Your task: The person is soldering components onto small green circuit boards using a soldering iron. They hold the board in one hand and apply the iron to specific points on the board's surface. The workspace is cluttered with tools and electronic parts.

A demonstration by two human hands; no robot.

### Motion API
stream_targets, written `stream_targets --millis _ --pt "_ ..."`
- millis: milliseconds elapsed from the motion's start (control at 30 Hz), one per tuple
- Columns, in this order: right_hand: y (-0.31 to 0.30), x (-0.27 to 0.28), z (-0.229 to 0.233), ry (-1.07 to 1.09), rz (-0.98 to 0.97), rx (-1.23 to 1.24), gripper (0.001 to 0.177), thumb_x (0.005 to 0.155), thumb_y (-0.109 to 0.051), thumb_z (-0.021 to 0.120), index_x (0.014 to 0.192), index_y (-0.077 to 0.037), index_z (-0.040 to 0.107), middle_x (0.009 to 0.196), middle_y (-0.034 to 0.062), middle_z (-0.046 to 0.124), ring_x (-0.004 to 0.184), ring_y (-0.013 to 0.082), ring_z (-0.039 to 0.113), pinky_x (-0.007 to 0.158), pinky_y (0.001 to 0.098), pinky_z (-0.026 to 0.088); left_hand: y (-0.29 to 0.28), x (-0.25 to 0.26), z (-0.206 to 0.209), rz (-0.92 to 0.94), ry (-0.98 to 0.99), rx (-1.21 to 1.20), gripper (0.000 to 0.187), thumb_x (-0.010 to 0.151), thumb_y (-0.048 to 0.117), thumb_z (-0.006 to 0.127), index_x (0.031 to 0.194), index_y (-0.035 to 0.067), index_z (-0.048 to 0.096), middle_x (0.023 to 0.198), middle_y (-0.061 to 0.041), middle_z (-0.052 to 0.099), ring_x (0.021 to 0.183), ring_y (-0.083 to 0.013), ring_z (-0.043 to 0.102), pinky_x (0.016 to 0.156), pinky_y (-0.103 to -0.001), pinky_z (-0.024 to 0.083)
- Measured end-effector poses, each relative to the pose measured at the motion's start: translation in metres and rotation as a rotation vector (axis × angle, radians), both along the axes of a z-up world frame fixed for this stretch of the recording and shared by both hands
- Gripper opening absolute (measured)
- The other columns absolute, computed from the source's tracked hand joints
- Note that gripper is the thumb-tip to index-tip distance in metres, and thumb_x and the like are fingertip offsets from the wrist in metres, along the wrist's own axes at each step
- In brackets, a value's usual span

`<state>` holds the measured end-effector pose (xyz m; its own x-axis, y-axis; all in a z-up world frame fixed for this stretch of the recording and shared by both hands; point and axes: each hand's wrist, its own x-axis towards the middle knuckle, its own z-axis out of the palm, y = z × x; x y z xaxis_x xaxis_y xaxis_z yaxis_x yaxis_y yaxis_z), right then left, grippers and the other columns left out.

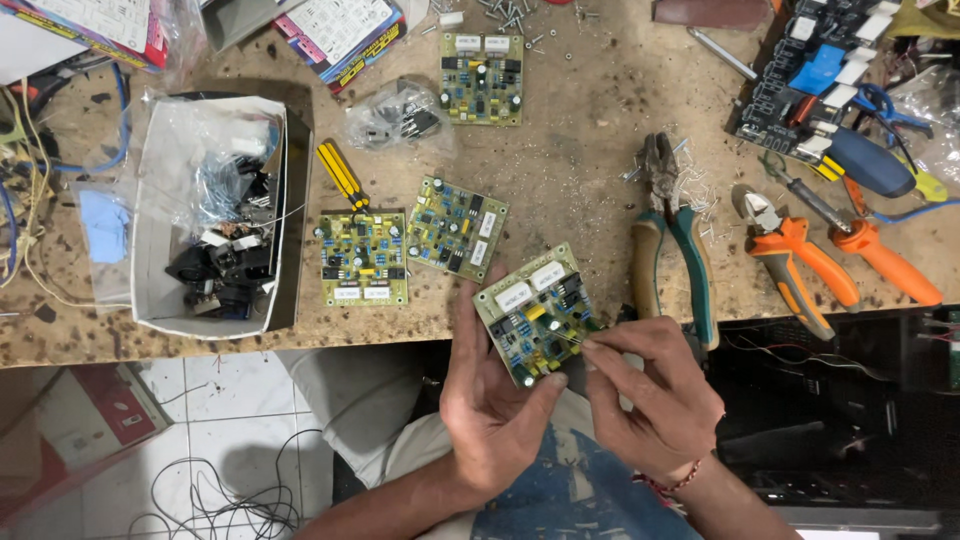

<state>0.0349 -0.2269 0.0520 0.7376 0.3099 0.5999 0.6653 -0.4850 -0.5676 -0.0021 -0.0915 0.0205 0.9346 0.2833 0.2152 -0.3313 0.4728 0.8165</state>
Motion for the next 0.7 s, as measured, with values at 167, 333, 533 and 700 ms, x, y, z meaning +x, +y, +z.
stream_targets --millis 167,333,533,700 --pt "0.0053 0.0039 0.0034 -0.044 -0.008 0.023 0.009 0.091 0.008 0.065 0.097 0.007 0.071 0.093 0.0267 0.067 0.075 0.0360 0.063 0.063 0.0391 0.050 0.0010 0.0005 0.0037 -0.004 0.003 0.022 0.087 0.099 -0.005 0.062 0.162 -0.003 0.004 0.169 -0.030 0.017 0.160 -0.0418 0.021 0.126 -0.054 0.032" --pt "0.0048 0.0057 0.0043 -0.040 0.004 0.014 0.009 0.091 0.007 0.066 0.098 0.006 0.071 0.094 0.0257 0.068 0.076 0.0360 0.064 0.065 0.0407 0.050 -0.0002 0.0011 0.0021 0.008 0.005 0.014 0.088 0.097 -0.005 0.063 0.162 -0.005 0.004 0.168 -0.031 0.019 0.158 -0.0399 0.024 0.126 -0.052 0.032" --pt "0.0044 0.0060 0.0058 -0.046 0.014 0.005 0.008 0.090 0.006 0.066 0.097 0.006 0.071 0.094 0.0252 0.068 0.076 0.0364 0.065 0.066 0.0401 0.053 -0.0004 0.0010 0.0006 0.001 0.015 0.003 0.089 0.096 -0.006 0.063 0.161 -0.006 0.003 0.168 -0.030 0.020 0.157 -0.0397 0.026 0.125 -0.052 0.033" --pt "0.0043 0.0055 0.0055 -0.031 0.000 0.025 0.009 0.090 0.008 0.067 0.097 0.006 0.071 0.092 0.0237 0.067 0.074 0.0341 0.063 0.065 0.0391 0.050 -0.0013 0.0019 0.0003 0.005 0.025 -0.002 0.090 0.095 -0.004 0.065 0.161 -0.007 0.004 0.167 -0.030 0.021 0.155 -0.0386 0.029 0.123 -0.051 0.036"
